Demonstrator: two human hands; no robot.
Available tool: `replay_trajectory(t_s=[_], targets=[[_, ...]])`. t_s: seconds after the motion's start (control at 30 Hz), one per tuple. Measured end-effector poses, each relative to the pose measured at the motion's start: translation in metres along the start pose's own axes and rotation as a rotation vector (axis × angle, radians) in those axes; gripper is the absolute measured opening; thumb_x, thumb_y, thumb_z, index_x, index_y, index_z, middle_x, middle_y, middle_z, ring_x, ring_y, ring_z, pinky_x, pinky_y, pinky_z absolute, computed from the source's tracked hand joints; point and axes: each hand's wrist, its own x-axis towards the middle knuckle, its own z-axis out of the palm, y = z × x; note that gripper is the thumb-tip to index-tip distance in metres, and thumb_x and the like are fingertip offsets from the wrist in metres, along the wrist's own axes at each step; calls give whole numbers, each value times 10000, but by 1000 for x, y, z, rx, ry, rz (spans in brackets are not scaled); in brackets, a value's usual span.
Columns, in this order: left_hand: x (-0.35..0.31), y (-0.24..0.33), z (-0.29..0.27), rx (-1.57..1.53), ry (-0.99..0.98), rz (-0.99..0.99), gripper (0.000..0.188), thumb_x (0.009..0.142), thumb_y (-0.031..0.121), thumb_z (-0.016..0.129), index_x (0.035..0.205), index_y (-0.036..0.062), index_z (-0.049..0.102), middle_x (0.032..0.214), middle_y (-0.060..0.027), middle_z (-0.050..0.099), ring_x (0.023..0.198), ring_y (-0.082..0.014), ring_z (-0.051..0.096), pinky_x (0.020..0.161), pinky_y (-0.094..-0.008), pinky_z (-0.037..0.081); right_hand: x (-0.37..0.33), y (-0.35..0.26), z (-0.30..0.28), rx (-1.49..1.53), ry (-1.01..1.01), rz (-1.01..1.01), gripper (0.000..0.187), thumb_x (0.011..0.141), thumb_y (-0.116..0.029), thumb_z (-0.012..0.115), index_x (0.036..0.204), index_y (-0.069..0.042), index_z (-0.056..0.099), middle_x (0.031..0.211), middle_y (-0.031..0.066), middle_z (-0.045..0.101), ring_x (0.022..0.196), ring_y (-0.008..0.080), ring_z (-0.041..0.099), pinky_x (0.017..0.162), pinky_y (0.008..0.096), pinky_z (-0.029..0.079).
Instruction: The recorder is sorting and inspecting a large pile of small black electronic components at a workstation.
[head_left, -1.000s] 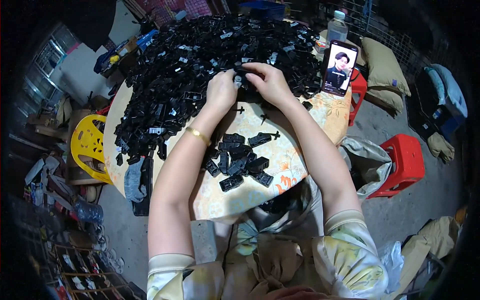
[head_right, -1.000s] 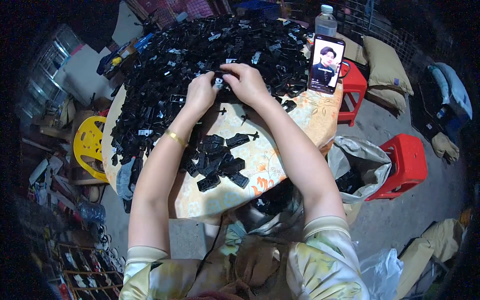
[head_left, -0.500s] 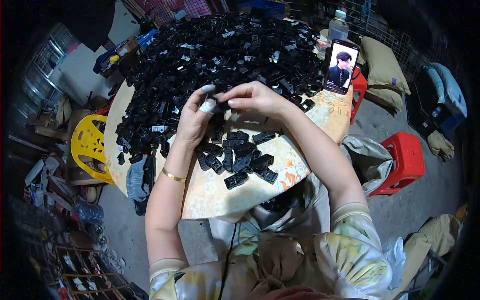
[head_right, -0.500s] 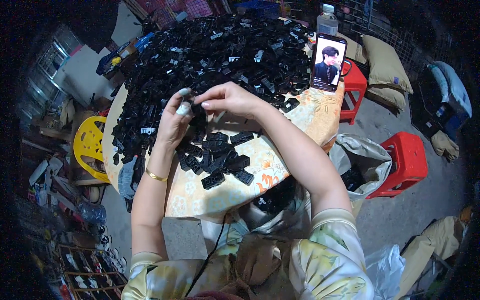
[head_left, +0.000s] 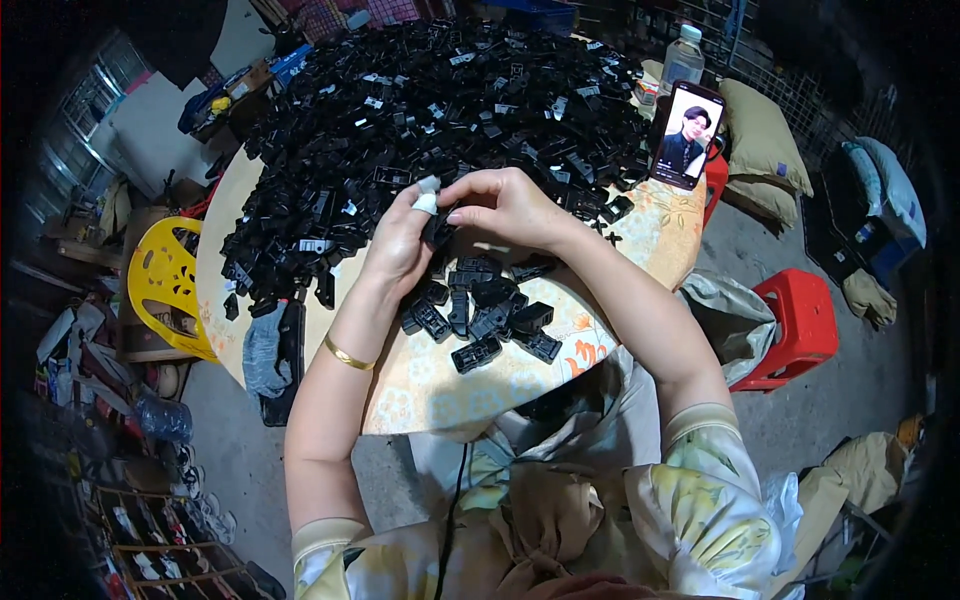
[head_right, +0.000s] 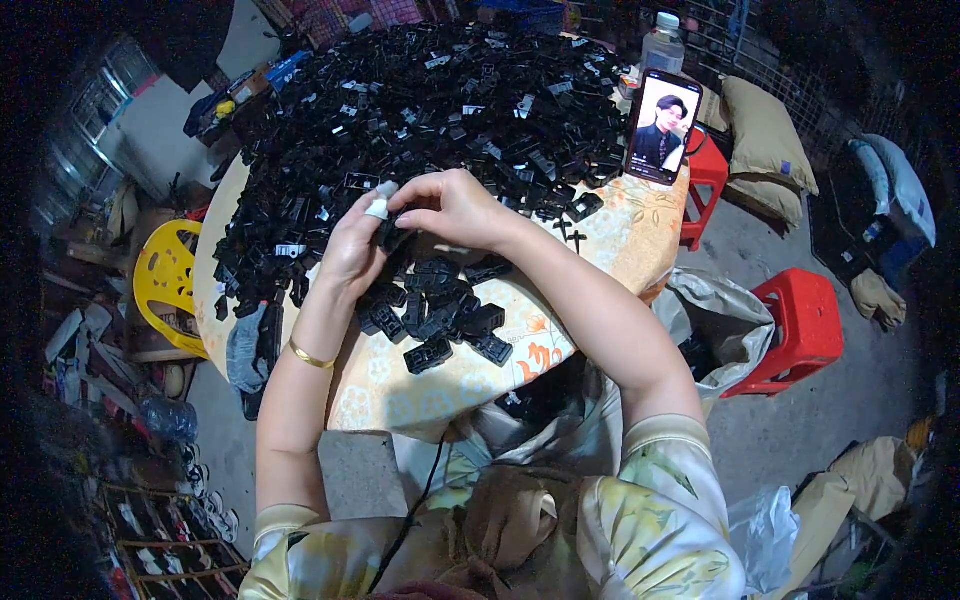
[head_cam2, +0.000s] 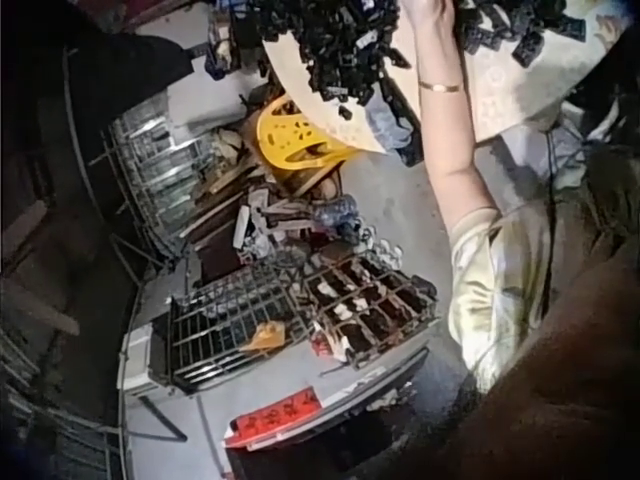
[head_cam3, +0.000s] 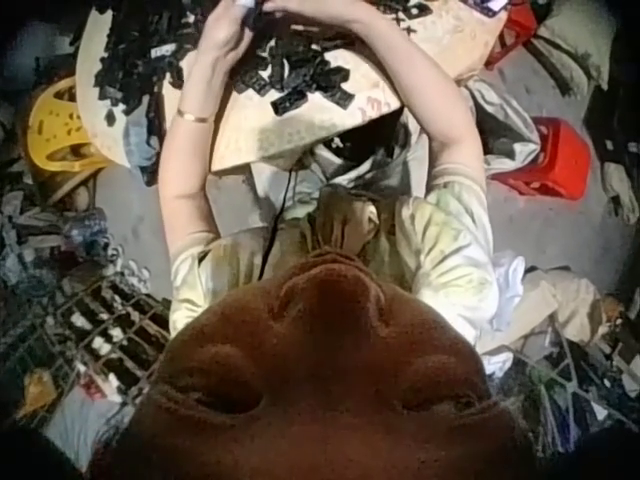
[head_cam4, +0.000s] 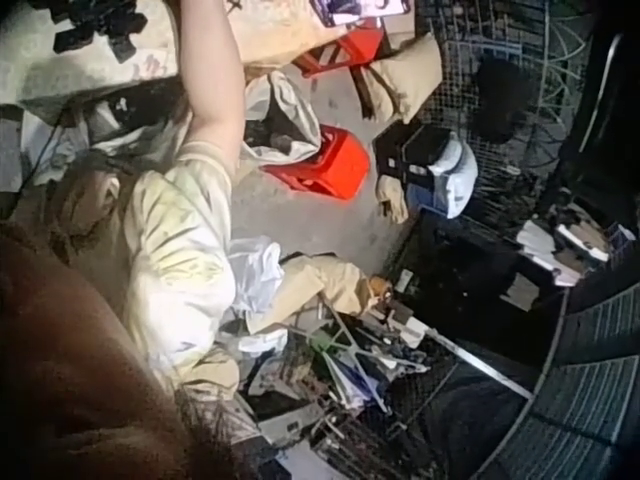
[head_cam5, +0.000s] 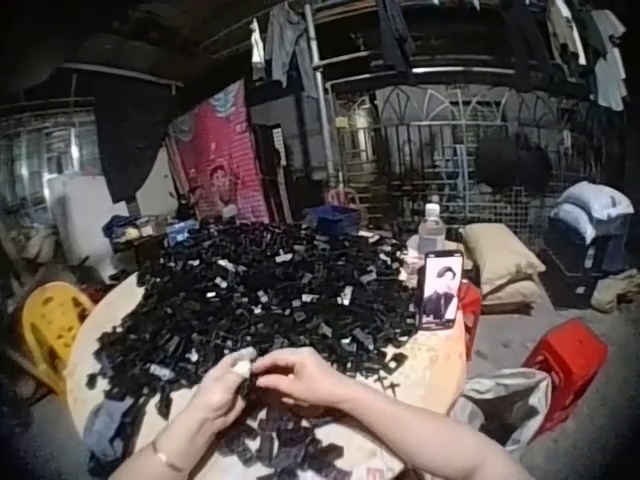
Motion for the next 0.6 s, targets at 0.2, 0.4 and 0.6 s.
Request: replay_trajectory(t_s=[0.2, 0.4, 0.6], targets=[[0, 0, 0, 56, 148, -8, 282, 912, 188, 510, 1079, -40, 506, 970, -84, 573, 861, -133, 567, 770, -229, 482, -2, -10, 7, -236, 91, -178, 236, 741, -60, 687, 970, -27, 640, 879, 67, 651, 810, 120, 615, 684, 259, 504], [-14, 9, 20, 13, 146, -74, 257, 930, 161, 460, 1103, -18, 520, 1022, -87, 569, 926, -146, 570, 838, -275, 501, 0, -3, -2, -440, 264, -440, 207, 724, -56, 698, 922, -17, 655, 855, 62, 628, 774, 124, 610, 654, 257, 499], [-8, 10, 6, -62, 63, -35, 314, 914, 106, 461, 1205, -10, 482, 1086, -88, 553, 982, -153, 543, 888, -315, 459, -1, -12, -4, -85, 189, -78, 167, 733, -42, 684, 898, -18, 667, 884, 60, 604, 797, 128, 598, 695, 238, 483]])
